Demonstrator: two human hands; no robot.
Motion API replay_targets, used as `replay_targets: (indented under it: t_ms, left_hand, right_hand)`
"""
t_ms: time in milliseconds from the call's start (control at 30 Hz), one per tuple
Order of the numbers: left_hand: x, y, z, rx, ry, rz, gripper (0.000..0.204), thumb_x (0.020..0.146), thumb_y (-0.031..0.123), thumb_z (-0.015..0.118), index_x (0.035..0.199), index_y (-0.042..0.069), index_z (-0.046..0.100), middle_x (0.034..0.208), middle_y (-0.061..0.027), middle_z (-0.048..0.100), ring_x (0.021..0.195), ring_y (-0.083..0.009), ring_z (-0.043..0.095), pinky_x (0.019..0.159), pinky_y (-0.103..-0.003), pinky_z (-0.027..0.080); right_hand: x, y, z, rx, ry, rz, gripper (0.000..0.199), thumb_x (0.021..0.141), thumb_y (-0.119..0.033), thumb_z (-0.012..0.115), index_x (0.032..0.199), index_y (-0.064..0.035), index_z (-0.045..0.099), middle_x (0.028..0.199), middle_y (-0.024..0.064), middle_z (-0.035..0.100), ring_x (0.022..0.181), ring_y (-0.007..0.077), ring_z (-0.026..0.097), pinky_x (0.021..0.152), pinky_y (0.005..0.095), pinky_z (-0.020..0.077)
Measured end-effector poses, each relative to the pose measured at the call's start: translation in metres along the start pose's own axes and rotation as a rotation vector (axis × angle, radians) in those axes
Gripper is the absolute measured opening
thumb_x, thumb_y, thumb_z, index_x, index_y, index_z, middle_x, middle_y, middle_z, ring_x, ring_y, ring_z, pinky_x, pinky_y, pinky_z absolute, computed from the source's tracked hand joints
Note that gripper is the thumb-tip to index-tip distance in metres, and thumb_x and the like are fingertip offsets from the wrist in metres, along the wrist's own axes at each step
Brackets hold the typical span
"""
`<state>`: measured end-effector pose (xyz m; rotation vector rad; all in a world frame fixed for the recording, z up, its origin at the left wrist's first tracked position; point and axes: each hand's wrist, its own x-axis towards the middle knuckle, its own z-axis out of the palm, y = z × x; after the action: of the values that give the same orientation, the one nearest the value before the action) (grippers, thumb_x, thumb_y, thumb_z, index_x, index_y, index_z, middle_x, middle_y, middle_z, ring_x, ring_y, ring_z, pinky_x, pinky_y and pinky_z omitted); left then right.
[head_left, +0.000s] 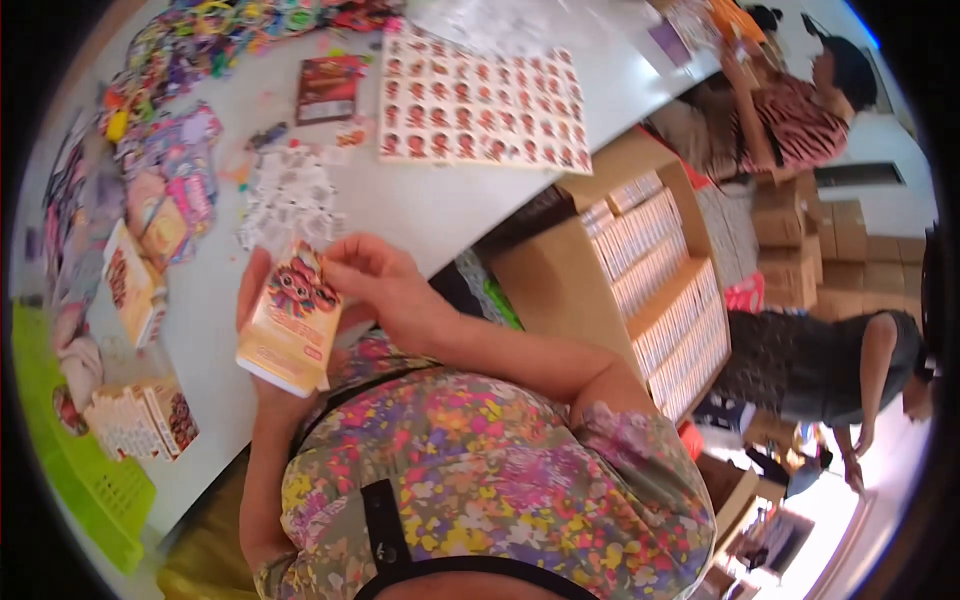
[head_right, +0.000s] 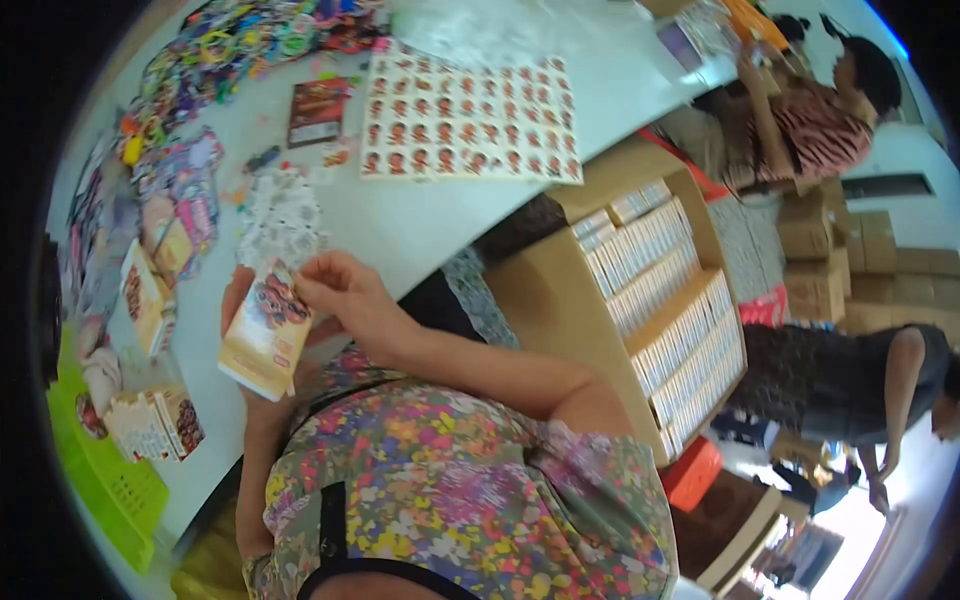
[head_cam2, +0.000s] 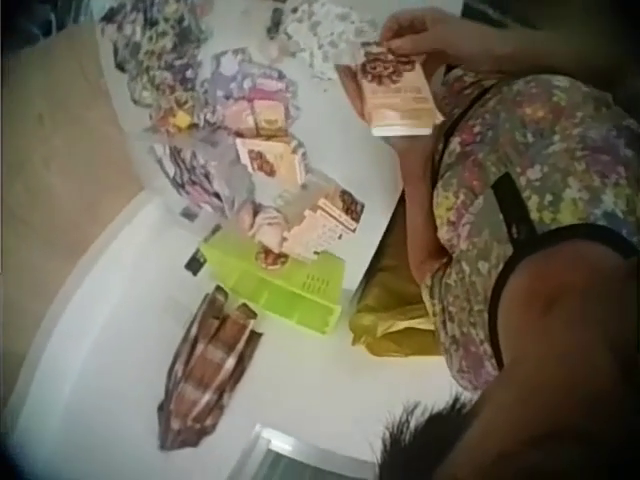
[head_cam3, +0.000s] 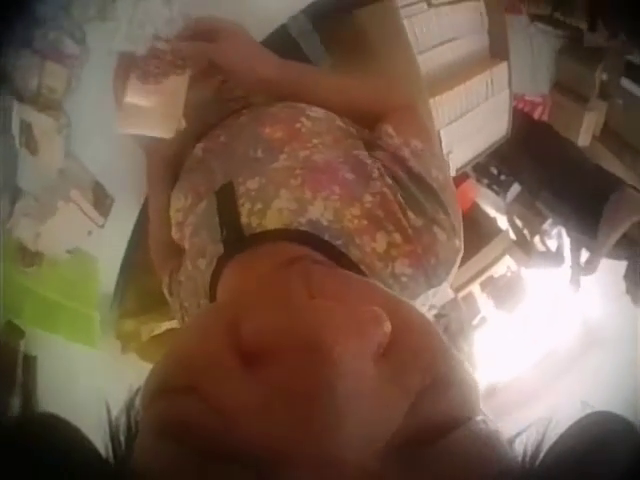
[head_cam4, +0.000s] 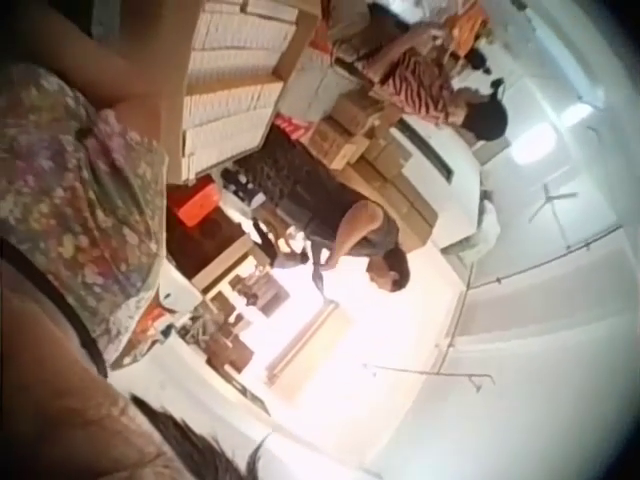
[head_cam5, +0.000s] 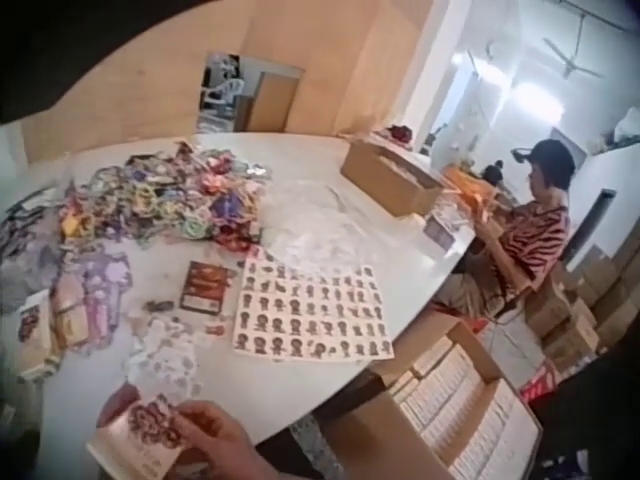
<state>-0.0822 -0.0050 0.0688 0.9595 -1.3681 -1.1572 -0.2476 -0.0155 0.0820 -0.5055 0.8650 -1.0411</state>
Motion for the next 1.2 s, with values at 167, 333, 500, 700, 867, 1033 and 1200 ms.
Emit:
replay_targets:
  t_ms: [167, 333, 500, 700, 867, 1033, 1200]
  left_hand:
    - [0.002, 0.006, -0.012, -0.058, 0.104, 0.055, 0.096, 0.064, 0.007, 0.083, 0.141, 0.005, 0.026, 0.131, -0.0199, 0.046, 0.113, -0.0243, 0.051, 0.094, -0.039, 0.048]
    - [-0.015, -0.010, -0.053, -0.052, 0.169, -0.061, 0.088, 0.065, -0.002, 0.077, 0.139, 0.006, 0.030, 0.130, -0.0191, 0.047, 0.109, -0.0196, 0.052, 0.090, -0.035, 0.050]
    - [-0.013, -0.026, -0.057, 0.060, 0.246, -0.004, 0.082, 0.067, -0.005, 0.074, 0.136, 0.007, 0.033, 0.130, -0.0165, 0.048, 0.105, -0.0176, 0.053, 0.090, -0.033, 0.050]
    - [-0.021, -0.038, -0.055, -0.068, 0.257, -0.107, 0.081, 0.067, -0.007, 0.074, 0.134, 0.008, 0.033, 0.130, -0.0153, 0.047, 0.104, -0.0177, 0.054, 0.089, -0.033, 0.050]
    - [-0.018, -0.040, -0.055, -0.046, 0.235, -0.102, 0.080, 0.068, -0.006, 0.074, 0.135, 0.008, 0.032, 0.130, -0.0154, 0.047, 0.102, -0.0173, 0.055, 0.086, -0.033, 0.051]
    - [-0.020, -0.042, -0.060, -0.082, 0.233, -0.109, 0.081, 0.070, -0.006, 0.073, 0.137, 0.007, 0.030, 0.131, -0.0174, 0.047, 0.103, -0.0177, 0.055, 0.086, -0.032, 0.051]
    - [-0.019, -0.045, -0.061, -0.063, 0.238, -0.107, 0.081, 0.070, -0.006, 0.073, 0.137, 0.007, 0.030, 0.132, -0.0179, 0.046, 0.103, -0.0180, 0.056, 0.085, -0.032, 0.051]
  right_hand:
    - [0.009, -0.022, -0.005, -0.367, -0.411, 0.270, 0.025, 0.095, -0.025, 0.059, 0.109, -0.0045, 0.060, 0.091, 0.0021, 0.064, 0.082, 0.0104, 0.062, 0.065, 0.0274, 0.0547]
    - [0.071, -0.092, -0.105, -1.243, 0.210, -0.605, 0.009, 0.087, -0.008, 0.065, 0.093, -0.0025, 0.068, 0.085, 0.0052, 0.065, 0.073, 0.0117, 0.060, 0.064, 0.0266, 0.0497]
    - [0.105, -0.134, -0.144, -1.461, 0.363, -0.691, 0.023, 0.080, -0.009, 0.074, 0.101, -0.0018, 0.070, 0.095, 0.0069, 0.063, 0.080, 0.0158, 0.062, 0.072, 0.0281, 0.0522]
    - [0.090, -0.145, -0.138, -1.360, 0.318, -0.609, 0.036, 0.075, -0.011, 0.079, 0.109, -0.0067, 0.070, 0.110, 0.0065, 0.061, 0.084, 0.0154, 0.061, 0.076, 0.0273, 0.0522]
    - [0.044, -0.143, -0.165, -1.749, 0.179, -0.842, 0.042, 0.068, -0.006, 0.082, 0.109, -0.0081, 0.070, 0.113, 0.0062, 0.063, 0.100, 0.0128, 0.058, 0.076, 0.0268, 0.0503]
    - [0.007, -0.165, -0.223, -1.441, 0.419, -0.671, 0.049, 0.065, -0.012, 0.085, 0.112, -0.0104, 0.070, 0.124, 0.0047, 0.059, 0.113, 0.0211, 0.052, 0.094, 0.0336, 0.0462]
    - [0.000, -0.158, -0.204, -1.720, 0.338, -0.634, 0.060, 0.061, -0.022, 0.087, 0.117, -0.0167, 0.068, 0.124, 0.0062, 0.059, 0.118, 0.0252, 0.049, 0.102, 0.0382, 0.0404]
